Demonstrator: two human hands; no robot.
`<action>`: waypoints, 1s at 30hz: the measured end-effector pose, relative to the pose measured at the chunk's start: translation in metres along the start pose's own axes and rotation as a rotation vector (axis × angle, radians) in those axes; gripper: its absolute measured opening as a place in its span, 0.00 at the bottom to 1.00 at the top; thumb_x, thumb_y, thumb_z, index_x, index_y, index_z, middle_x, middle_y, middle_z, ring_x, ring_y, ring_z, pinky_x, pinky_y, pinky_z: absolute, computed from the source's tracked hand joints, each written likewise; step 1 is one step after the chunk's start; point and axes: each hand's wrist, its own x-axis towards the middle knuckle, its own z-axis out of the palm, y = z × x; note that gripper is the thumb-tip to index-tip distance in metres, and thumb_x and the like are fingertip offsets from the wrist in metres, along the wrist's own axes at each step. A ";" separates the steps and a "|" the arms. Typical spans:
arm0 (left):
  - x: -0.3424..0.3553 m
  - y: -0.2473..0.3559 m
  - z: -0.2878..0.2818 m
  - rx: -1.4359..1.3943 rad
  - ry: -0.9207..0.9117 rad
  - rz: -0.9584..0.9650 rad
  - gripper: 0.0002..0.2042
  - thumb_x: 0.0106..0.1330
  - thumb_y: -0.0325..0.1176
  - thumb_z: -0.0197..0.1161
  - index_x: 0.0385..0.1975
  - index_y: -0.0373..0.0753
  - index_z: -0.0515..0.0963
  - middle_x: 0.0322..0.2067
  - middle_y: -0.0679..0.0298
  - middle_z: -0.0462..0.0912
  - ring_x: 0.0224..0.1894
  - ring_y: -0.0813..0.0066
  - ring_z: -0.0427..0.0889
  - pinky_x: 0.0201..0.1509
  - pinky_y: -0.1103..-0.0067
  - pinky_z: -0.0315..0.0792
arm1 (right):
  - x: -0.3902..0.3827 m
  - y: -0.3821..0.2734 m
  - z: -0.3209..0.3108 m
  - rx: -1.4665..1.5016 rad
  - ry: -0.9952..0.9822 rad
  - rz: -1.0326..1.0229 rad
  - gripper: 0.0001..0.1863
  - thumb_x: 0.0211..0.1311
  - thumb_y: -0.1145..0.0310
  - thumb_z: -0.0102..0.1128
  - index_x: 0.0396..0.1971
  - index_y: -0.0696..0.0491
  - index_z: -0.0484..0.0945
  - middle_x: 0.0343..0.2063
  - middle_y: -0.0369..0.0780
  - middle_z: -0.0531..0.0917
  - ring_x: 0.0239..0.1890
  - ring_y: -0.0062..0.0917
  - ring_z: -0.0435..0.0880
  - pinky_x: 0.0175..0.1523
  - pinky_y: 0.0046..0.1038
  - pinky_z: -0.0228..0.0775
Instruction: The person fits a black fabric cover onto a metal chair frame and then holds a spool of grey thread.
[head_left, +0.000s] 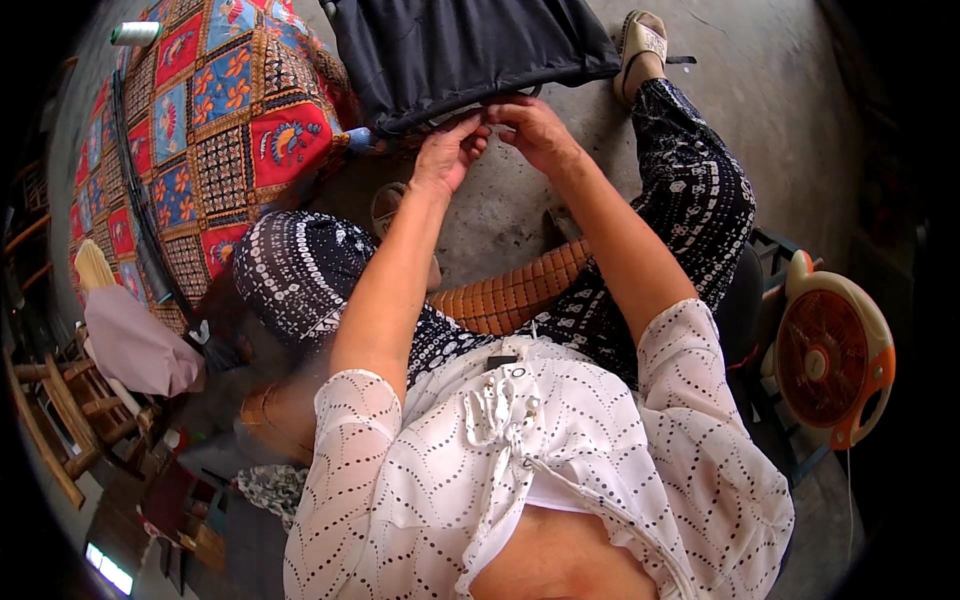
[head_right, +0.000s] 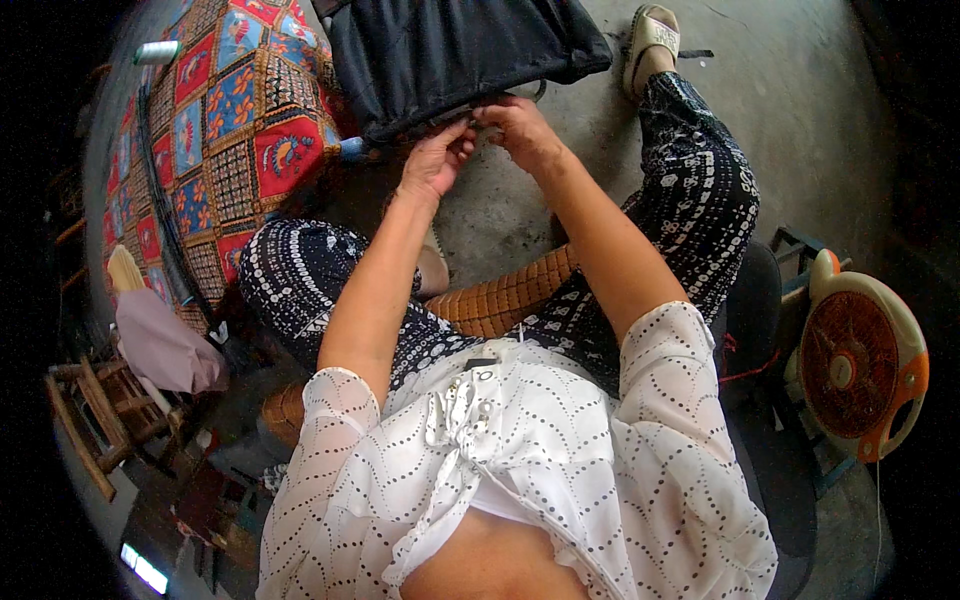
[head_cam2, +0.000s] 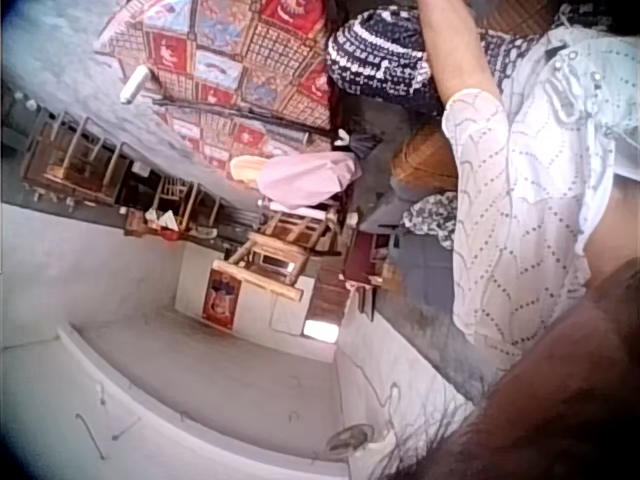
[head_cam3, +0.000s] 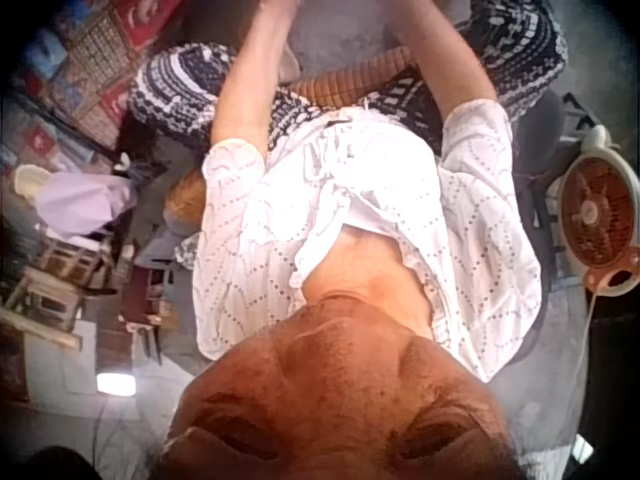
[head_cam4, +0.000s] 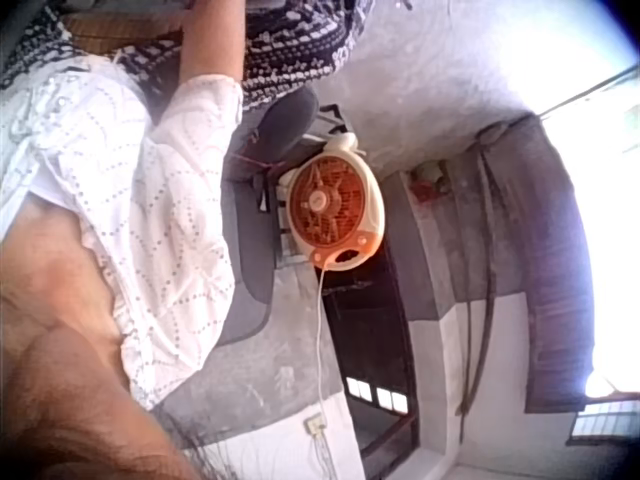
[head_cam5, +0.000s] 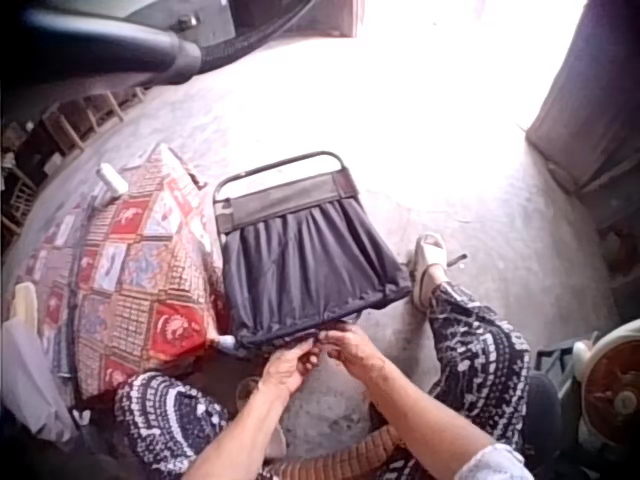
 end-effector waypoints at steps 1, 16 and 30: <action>-0.001 -0.001 0.000 0.000 -0.006 0.006 0.06 0.54 0.32 0.62 0.29 0.38 0.77 0.22 0.66 0.77 0.20 0.79 0.72 0.23 0.87 0.64 | 0.001 -0.003 0.000 0.069 -0.046 0.010 0.07 0.47 0.72 0.57 0.28 0.55 0.75 0.25 0.33 0.76 0.24 0.16 0.70 0.25 0.18 0.58; -0.013 -0.010 0.036 1.518 0.095 1.027 0.05 0.55 0.28 0.53 0.30 0.39 0.74 0.24 0.54 0.75 0.25 0.56 0.75 0.27 0.73 0.70 | -0.007 0.014 -0.023 -0.038 0.077 -0.071 0.08 0.52 0.67 0.59 0.29 0.55 0.76 0.20 0.34 0.78 0.20 0.13 0.71 0.23 0.14 0.60; -0.030 -0.012 0.045 1.829 -0.156 0.991 0.07 0.52 0.25 0.54 0.32 0.38 0.71 0.23 0.55 0.72 0.27 0.55 0.76 0.28 0.71 0.71 | -0.008 0.008 -0.040 -0.261 0.158 -0.110 0.07 0.50 0.69 0.57 0.24 0.58 0.76 0.18 0.37 0.77 0.19 0.19 0.73 0.26 0.20 0.65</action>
